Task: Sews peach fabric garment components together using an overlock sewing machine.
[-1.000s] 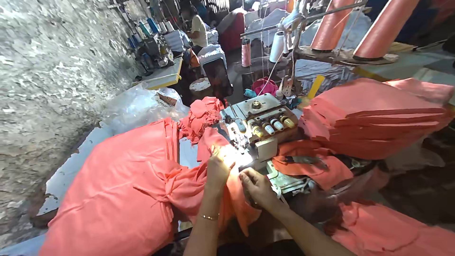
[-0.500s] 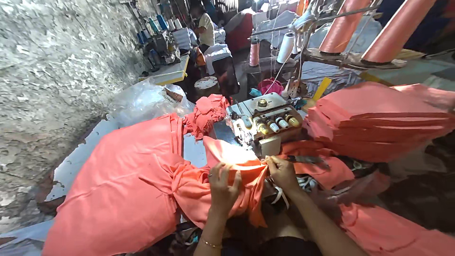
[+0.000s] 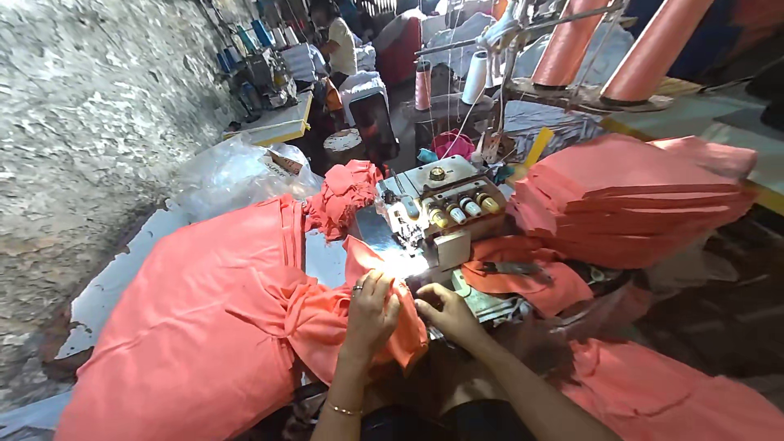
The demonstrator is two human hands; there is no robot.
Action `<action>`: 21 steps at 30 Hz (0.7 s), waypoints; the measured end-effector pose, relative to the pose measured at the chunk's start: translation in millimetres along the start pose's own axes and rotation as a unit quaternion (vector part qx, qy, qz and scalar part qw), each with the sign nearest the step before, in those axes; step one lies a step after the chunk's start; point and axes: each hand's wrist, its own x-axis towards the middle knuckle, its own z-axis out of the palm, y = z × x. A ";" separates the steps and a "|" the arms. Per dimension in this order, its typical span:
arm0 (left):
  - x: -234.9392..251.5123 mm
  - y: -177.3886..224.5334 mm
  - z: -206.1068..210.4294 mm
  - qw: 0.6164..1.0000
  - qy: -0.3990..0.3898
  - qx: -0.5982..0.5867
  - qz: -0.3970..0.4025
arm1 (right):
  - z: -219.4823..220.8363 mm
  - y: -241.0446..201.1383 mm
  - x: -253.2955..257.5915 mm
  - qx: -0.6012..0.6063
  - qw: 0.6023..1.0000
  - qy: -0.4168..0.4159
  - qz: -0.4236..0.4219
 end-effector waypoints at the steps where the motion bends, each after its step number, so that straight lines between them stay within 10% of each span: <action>1: -1.9 1.0 1.4 1.000 -0.002 0.028 0.004 | 6.0 1.6 6.9 0.053 0.998 -0.023 0.031; 11: 25.9 23.1 30.9 0.995 -0.038 0.094 0.006 | -2.3 10.7 3.5 0.145 0.983 0.109 0.017; 21: 52.8 19.3 6.6 0.970 -0.233 0.051 -0.043 | -6.4 7.3 5.7 0.106 0.987 0.119 0.011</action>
